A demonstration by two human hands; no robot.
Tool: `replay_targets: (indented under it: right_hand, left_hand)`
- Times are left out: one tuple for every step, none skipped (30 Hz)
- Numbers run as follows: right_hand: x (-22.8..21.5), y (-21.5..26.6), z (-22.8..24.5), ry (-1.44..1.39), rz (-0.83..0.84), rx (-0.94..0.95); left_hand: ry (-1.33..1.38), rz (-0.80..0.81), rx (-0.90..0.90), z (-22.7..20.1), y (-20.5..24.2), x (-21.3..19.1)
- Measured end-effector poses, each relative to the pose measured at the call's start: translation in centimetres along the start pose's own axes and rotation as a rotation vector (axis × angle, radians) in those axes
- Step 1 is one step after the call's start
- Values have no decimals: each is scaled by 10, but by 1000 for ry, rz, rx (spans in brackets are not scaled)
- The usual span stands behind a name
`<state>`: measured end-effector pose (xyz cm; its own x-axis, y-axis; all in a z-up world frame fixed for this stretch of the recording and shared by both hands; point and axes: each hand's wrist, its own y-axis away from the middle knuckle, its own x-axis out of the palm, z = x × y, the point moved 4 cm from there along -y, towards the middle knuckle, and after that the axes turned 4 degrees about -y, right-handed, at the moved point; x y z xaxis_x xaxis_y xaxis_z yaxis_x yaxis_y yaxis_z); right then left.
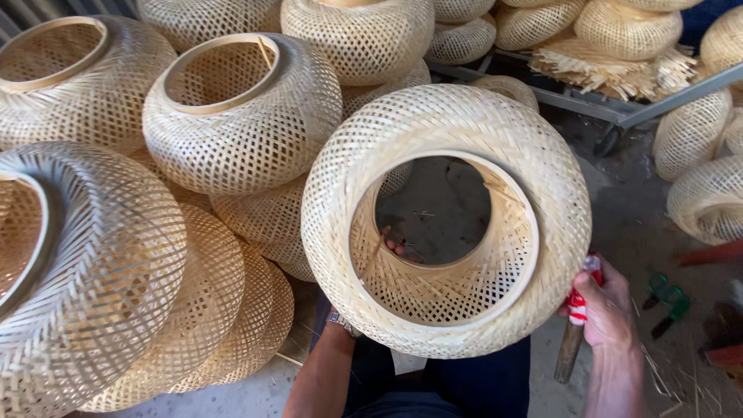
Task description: The person uses a red-handled tool to trim and smooth the rim of a woven bamboo basket. They rotate the basket to work around the edge, then place it down and pick up another basket to continue the same process.
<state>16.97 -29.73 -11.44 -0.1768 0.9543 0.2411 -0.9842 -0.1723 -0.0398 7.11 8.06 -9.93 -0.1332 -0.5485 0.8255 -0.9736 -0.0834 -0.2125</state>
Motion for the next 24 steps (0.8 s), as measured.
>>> replay_targets:
  right_hand:
    - [3, 1, 4, 4, -7, 8]
    - [7, 1, 6, 5, -11, 15]
    - [8, 1, 8, 7, -16, 22]
    - [9, 0, 10, 7, -17, 24]
    - [8, 0, 11, 8, -18, 25]
    - [8, 0, 10, 7, -15, 28]
    - [6, -1, 11, -10, -21, 19]
    - [4, -3, 11, -26, -23, 13]
    - [2, -6, 10, -43, -24, 6]
    - [0, -8, 9, -73, -12, -5]
    - [-1, -11, 7, -103, -1, -17]
    - [-4, -13, 6, -131, 7, -34]
    - [-7, -14, 4, -138, 2, -29]
    - [-9, -17, 2, -145, -2, -26]
    - [-11, -18, 1, -152, -7, -24]
    - [-12, -19, 0, -173, 3, -29]
    - [-11, -21, -2, -193, 13, -34]
    - [-12, -21, -5, -213, 23, -36]
    - [-12, -20, -7, -241, 27, -44]
    - [-12, -21, -9, -268, 35, -50]
    - [-12, -21, -10, -294, 43, -56]
    - [-10, -22, -10, -289, 54, -53]
    - [-9, -22, -8, -283, 65, -50]
    - [-6, -21, -4, -278, 76, -47]
  left_hand:
    - [10, 1, -2, 2, 0, 0]
    - [9, 3, -4, 2, -1, 0]
    - [11, 5, -7, 2, -1, 1]
    - [12, 6, -6, 2, -1, 1]
    - [10, 8, -7, 2, -1, 1]
    - [12, 7, -5, 2, 0, 1]
    - [11, 7, -5, 1, 0, 1]
    - [4, 3, 2, 0, 1, 1]
    - [1, 0, 7, -3, 3, 0]
    - [-4, -2, 9, -3, 4, 0]
    - [-5, -1, 6, -4, 5, 0]
    - [-3, 4, 3, -3, 4, 1]
    - [-4, 7, 0, -3, 5, 2]
    - [-2, 12, -5, -2, 4, 3]
    - [-2, 18, -9, -2, 3, 5]
    - [-2, 28, -9, -2, 1, 6]
    - [-2, 34, -11, -1, 0, 8]
    - [2, 36, -16, 0, 0, 9]
    - [5, 38, -21, 2, 1, 10]
    - [7, 40, -23, 3, 1, 11]
    - [9, 39, -24, 4, 1, 11]
    - [13, 37, -23, 4, 1, 11]
    - [16, 34, -21, 4, 1, 11]
    - [15, 29, -17, 3, 0, 10]
